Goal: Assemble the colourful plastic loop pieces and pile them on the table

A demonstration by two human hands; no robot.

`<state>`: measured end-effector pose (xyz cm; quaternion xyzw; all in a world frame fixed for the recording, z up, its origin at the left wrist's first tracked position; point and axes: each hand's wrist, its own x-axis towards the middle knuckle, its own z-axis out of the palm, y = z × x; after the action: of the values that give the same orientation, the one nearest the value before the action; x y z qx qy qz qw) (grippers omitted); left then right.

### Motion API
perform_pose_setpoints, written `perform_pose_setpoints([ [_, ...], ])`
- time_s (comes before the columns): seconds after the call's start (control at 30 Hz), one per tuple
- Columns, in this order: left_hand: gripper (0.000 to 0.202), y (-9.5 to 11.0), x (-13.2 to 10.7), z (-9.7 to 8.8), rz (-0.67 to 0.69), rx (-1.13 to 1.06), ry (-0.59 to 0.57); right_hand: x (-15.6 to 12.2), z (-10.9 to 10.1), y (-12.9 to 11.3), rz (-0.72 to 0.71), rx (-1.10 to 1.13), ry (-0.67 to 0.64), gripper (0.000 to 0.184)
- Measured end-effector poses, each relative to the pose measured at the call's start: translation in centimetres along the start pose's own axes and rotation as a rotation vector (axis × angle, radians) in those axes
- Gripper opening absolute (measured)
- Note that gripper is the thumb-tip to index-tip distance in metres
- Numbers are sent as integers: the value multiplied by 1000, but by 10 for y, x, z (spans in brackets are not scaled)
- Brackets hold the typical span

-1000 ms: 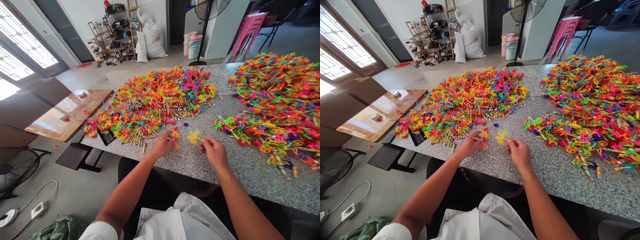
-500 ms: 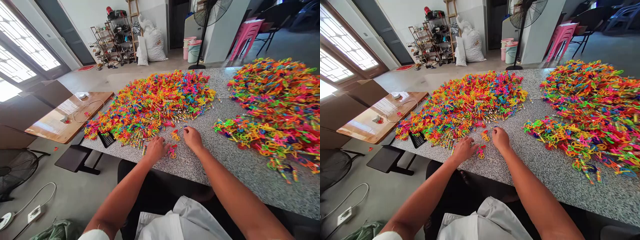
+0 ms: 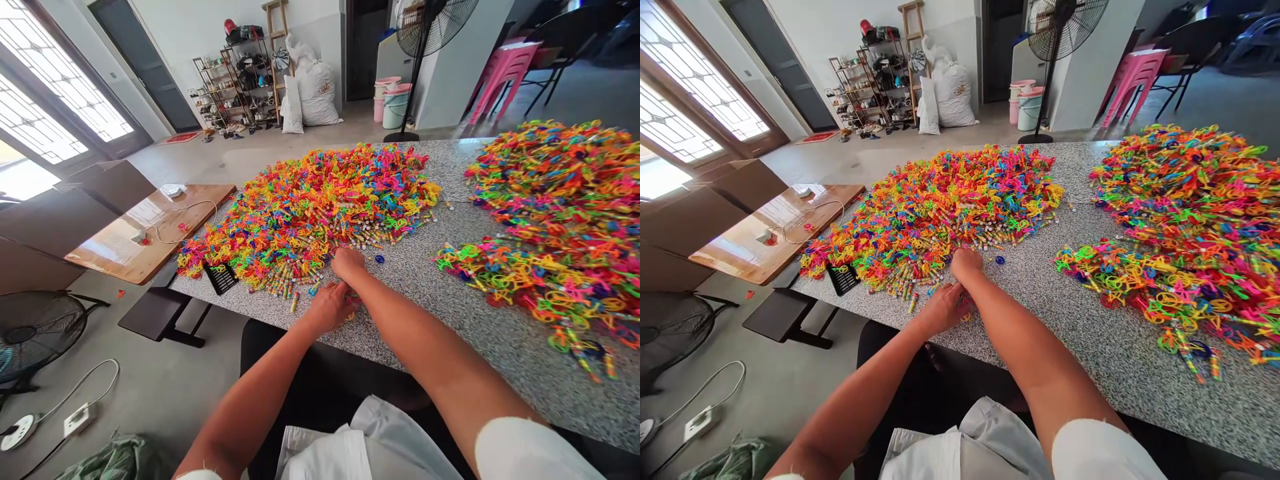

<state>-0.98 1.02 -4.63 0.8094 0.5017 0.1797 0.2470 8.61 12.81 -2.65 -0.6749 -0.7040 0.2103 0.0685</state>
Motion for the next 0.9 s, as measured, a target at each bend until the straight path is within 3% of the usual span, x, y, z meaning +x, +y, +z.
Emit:
perform_pose_setpoints([
  [0.13,11,-15,-4,-6,-132,-266,223,-11,-10,23,26,82,75,29],
  [0.23,21,-21,-2,-12,-274,-695,366,-40,-11,52,-20,510,117,21],
  [0.33,36,-16,-1,-18,-321,-1083,330,-81,-3,77,-28,1069,0,25],
  [0.43,44,-4,-1,-22,-352,-1238,283,-119,8,91,4,1348,-80,33],
  [0.57,43,11,-1,-20,-402,-1306,237,-143,15,93,20,1476,-112,33],
  [0.9,54,15,-2,-20,-439,-1446,111,-145,18,97,25,1655,-122,36],
])
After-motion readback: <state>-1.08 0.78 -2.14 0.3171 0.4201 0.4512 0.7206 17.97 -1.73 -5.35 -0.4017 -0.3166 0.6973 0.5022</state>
